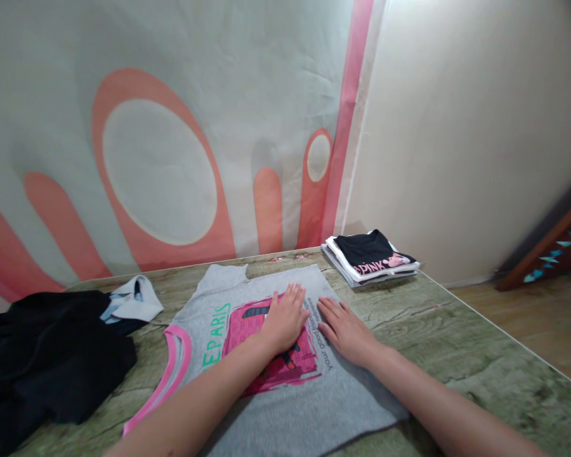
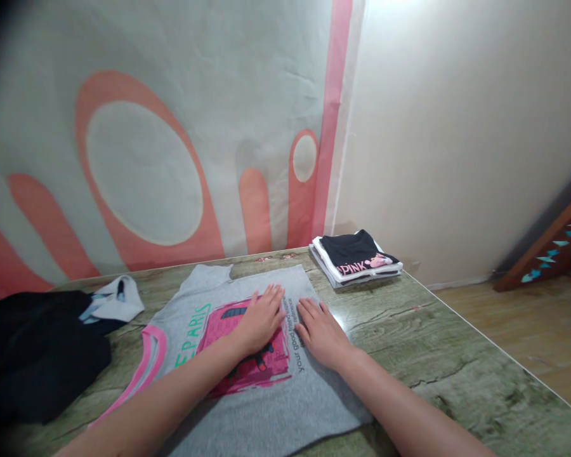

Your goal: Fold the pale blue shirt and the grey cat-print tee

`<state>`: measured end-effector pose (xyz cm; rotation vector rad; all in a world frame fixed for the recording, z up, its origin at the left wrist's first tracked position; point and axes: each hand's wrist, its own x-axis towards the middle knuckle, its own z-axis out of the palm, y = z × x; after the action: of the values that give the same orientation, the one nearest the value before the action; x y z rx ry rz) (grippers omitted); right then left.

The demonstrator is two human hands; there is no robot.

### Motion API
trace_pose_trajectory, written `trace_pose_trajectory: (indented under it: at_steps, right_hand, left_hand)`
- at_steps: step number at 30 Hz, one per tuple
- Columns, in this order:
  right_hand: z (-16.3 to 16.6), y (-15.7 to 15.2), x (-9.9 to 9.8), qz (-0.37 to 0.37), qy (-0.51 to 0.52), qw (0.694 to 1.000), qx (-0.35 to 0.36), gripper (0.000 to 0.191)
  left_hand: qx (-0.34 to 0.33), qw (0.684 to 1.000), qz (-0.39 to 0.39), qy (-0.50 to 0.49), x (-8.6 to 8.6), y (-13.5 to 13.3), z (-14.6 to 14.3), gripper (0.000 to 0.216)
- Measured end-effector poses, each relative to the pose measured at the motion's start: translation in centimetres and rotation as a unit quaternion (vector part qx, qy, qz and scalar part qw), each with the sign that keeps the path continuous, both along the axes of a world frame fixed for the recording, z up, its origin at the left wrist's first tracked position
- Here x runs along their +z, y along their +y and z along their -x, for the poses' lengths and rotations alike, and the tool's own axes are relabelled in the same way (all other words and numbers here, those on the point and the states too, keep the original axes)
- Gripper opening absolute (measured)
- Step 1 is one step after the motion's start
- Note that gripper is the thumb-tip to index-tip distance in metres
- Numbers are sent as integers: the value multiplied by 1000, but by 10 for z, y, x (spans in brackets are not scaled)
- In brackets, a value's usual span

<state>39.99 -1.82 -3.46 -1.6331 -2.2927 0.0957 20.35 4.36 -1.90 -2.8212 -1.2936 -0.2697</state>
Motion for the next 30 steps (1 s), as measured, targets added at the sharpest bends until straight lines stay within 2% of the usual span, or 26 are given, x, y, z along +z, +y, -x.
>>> trace_pose_trajectory:
  at_steps: [2,4,6,10,12,15,19,21,23,25,28,30]
  right_hand:
    - [-4,3,-10,6,-8,1000,0,52]
    - [-7,2,-13,9,-15,1000,-6,53]
    - [-6,1,-10,14,-24,1000,-12,52]
    - [6,12,1,37,-43,998,-34,49]
    - [16,23,1,42,-41,997,-43,53]
    - [28,46,-6,39,-39,998,-39,63]
    - [34,78,-10,41,-49,996,-59,62]
    - [39,86,-6,40,-54,995,-73,60]
    - [49,81,-2,34,-54,996,-67,58]
    - [64,64,0,26,-46,998,-19,59]
    - [78,29,-1,24,-21,995,99,63]
    - [72,10,-1,34,-13,990,137,63]
  left_hand:
    - [-39,999,-2,14,-2,-21,37,63]
    - [-20,1000,-1,18,-3,-30,73,65]
    - [23,999,-11,20,-5,-27,107,62]
    - [155,987,6,36,-12,3,156,61]
    - [186,982,18,42,-16,20,171,64]
    - [189,980,28,45,-17,40,183,65]
    - [190,981,22,43,-2,61,186,59]
    - [192,981,5,38,7,62,180,56]
    - [185,982,-9,33,10,49,167,54]
    - [156,987,-4,30,8,23,153,55]
    - [34,998,40,25,3,-29,143,62]
    - [-29,996,73,32,6,-61,150,63]
